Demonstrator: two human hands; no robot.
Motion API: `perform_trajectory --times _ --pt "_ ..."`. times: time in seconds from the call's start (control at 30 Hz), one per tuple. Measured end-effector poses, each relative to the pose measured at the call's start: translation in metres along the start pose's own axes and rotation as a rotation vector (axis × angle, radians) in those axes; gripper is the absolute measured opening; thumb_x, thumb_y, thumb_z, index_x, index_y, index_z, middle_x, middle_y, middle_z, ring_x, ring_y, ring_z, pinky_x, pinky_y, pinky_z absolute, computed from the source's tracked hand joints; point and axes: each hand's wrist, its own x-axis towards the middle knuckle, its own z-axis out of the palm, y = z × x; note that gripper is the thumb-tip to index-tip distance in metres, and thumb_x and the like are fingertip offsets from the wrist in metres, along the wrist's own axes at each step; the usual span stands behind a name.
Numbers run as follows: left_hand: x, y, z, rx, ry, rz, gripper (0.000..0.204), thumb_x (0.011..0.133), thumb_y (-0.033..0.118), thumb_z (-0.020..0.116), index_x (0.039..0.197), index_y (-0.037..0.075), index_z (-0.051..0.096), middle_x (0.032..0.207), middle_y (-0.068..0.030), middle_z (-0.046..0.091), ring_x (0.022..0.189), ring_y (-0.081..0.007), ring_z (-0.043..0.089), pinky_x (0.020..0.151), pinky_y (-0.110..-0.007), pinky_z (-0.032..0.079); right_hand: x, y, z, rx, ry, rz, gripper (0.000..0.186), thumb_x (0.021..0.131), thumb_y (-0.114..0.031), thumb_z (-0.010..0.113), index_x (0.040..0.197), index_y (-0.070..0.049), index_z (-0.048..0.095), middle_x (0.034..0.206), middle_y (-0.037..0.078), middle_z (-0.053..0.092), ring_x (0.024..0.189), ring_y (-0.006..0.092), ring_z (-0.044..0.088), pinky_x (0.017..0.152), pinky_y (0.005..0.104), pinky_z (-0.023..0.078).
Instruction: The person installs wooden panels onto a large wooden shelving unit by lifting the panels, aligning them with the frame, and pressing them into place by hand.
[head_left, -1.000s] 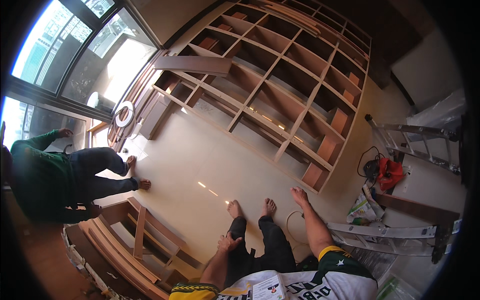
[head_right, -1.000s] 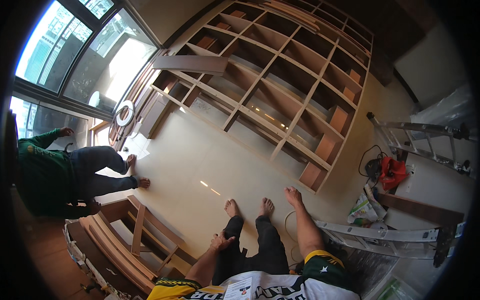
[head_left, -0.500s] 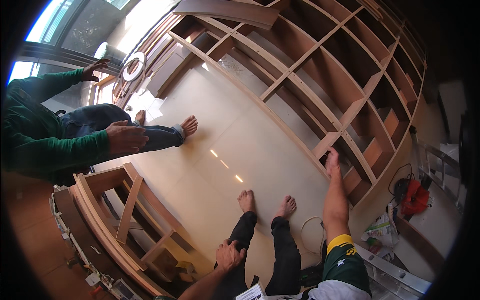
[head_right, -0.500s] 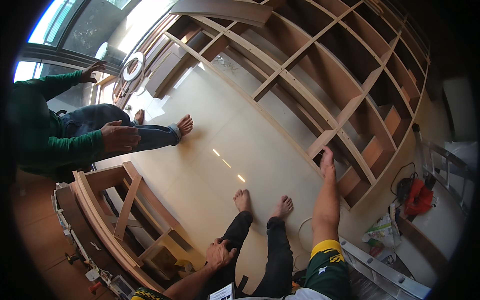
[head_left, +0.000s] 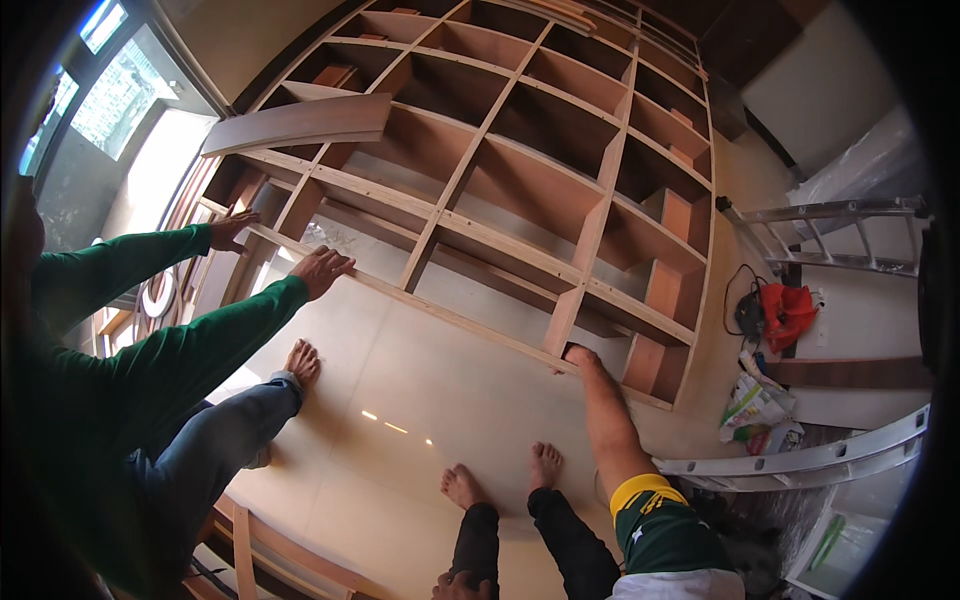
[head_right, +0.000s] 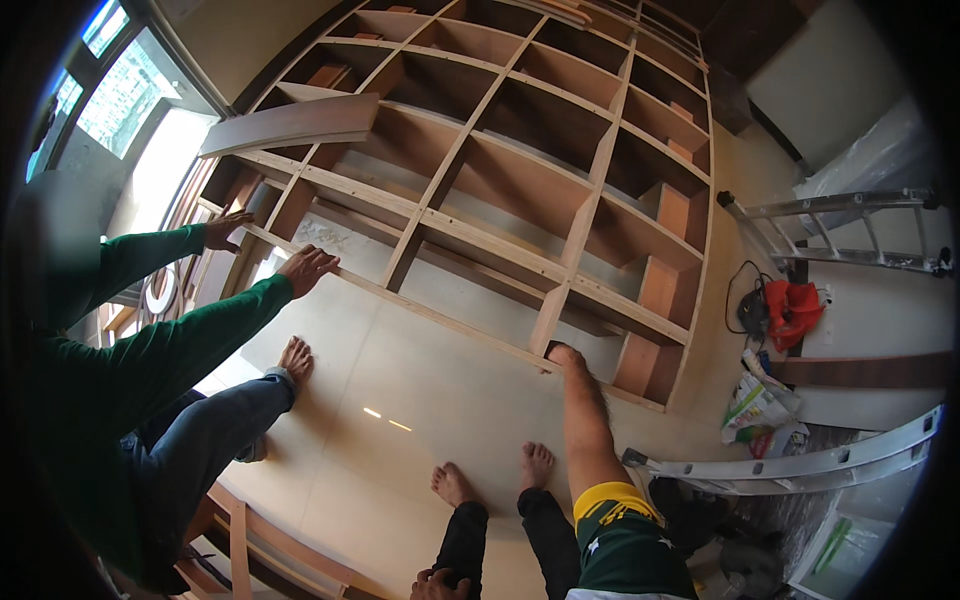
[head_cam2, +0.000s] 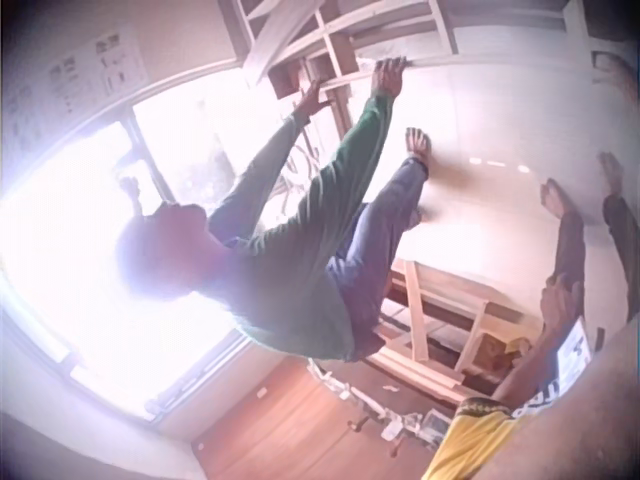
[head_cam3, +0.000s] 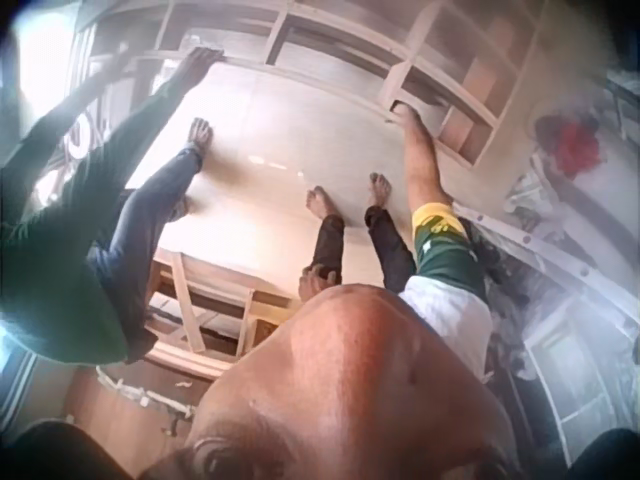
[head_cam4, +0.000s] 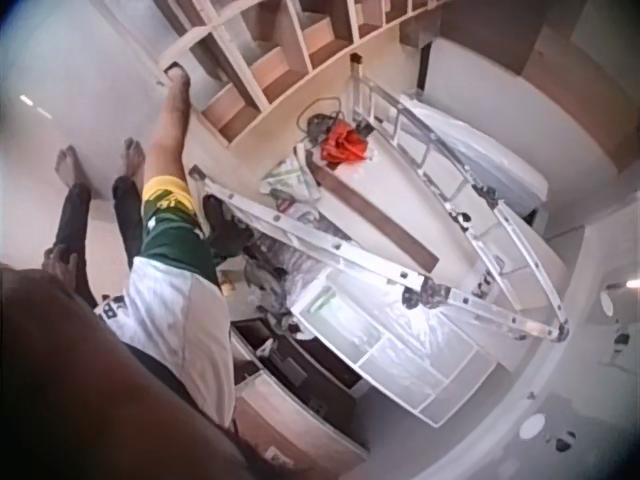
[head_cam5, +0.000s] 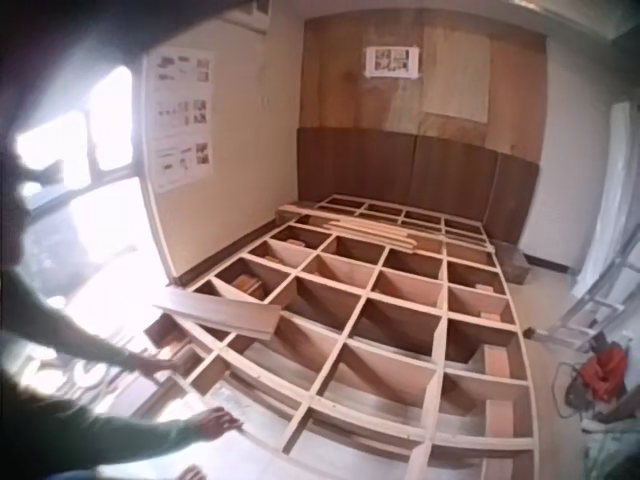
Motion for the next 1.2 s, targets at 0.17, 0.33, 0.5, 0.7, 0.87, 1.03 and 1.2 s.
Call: perform_trajectory --times 0.17,0.33,0.5,0.7,0.87,1.03,1.2 --pt "0.008 -0.008 -0.005 -0.024 -0.018 -0.001 0.050 0.083 0.046 0.072 0.125 0.018 0.070 0.131 -0.0193 0.062 0.113 -0.0410 0.063 0.097 -0.051 0.053 -0.067 -0.052 -0.014 -0.086 0.046 0.045 0.030 0.076 -0.039 0.079 0.096 -0.017 0.078 0.093 0.003 0.076 0.093 0.0208 0.069 0.089 0.0427 0.052" --pt "0.018 -0.024 -0.003 -0.034 -0.027 0.021 0.050 0.084 0.047 0.072 0.125 0.019 0.070 0.133 -0.0189 0.062 0.114 -0.0410 0.063 0.097 -0.051 0.053 -0.085 -0.050 -0.015 -0.088 0.085 0.017 0.032 0.076 -0.039 0.080 0.099 -0.018 0.078 0.097 0.002 0.077 0.095 0.0208 0.070 0.090 0.0426 0.052" --pt "0.020 -0.037 0.005 -0.038 -0.027 0.034 0.050 0.084 0.048 0.071 0.126 0.020 0.069 0.134 -0.0184 0.061 0.115 -0.0409 0.062 0.098 -0.051 0.053 -0.091 -0.058 -0.019 -0.141 0.105 0.014 0.032 0.076 -0.040 0.080 0.099 -0.017 0.078 0.098 0.002 0.077 0.096 0.0210 0.069 0.090 0.0427 0.052" --pt "0.028 -0.043 0.009 -0.025 -0.031 0.055 0.051 0.084 0.050 0.071 0.127 0.022 0.069 0.136 -0.0178 0.060 0.117 -0.0408 0.062 0.099 -0.051 0.053 -0.094 -0.058 -0.014 -0.153 0.109 0.002 0.033 0.076 -0.040 0.080 0.100 -0.017 0.078 0.100 0.002 0.077 0.097 0.0212 0.069 0.090 0.0427 0.052" --pt "0.030 -0.042 0.013 -0.025 -0.030 0.071 0.051 0.084 0.051 0.070 0.128 0.023 0.068 0.137 -0.0174 0.059 0.118 -0.0407 0.061 0.100 -0.051 0.052 -0.104 -0.066 -0.006 -0.174 0.114 -0.016 0.034 0.076 -0.040 0.080 0.101 -0.017 0.078 0.101 0.002 0.077 0.097 0.0214 0.069 0.091 0.0428 0.052" --pt "0.033 -0.041 0.022 -0.026 -0.048 0.094 0.052 0.085 0.052 0.070 0.128 0.024 0.068 0.138 -0.0169 0.058 0.119 -0.0406 0.061 0.100 -0.051 0.052 -0.103 -0.064 0.007 -0.190 0.103 -0.015 0.034 0.076 -0.040 0.080 0.102 -0.017 0.078 0.102 0.002 0.077 0.098 0.0217 0.069 0.091 0.0429 0.052" --pt "0.039 -0.031 0.025 -0.031 -0.057 0.141 0.052 0.085 0.053 0.069 0.129 0.026 0.068 0.140 -0.0164 0.058 0.121 -0.0405 0.060 0.101 -0.051 0.052 -0.070 -0.040 0.013 -0.158 0.077 -0.001 0.035 0.076 -0.039 0.080 0.102 -0.016 0.078 0.103 0.002 0.077 0.101 0.0228 0.069 0.093 0.0435 0.052"
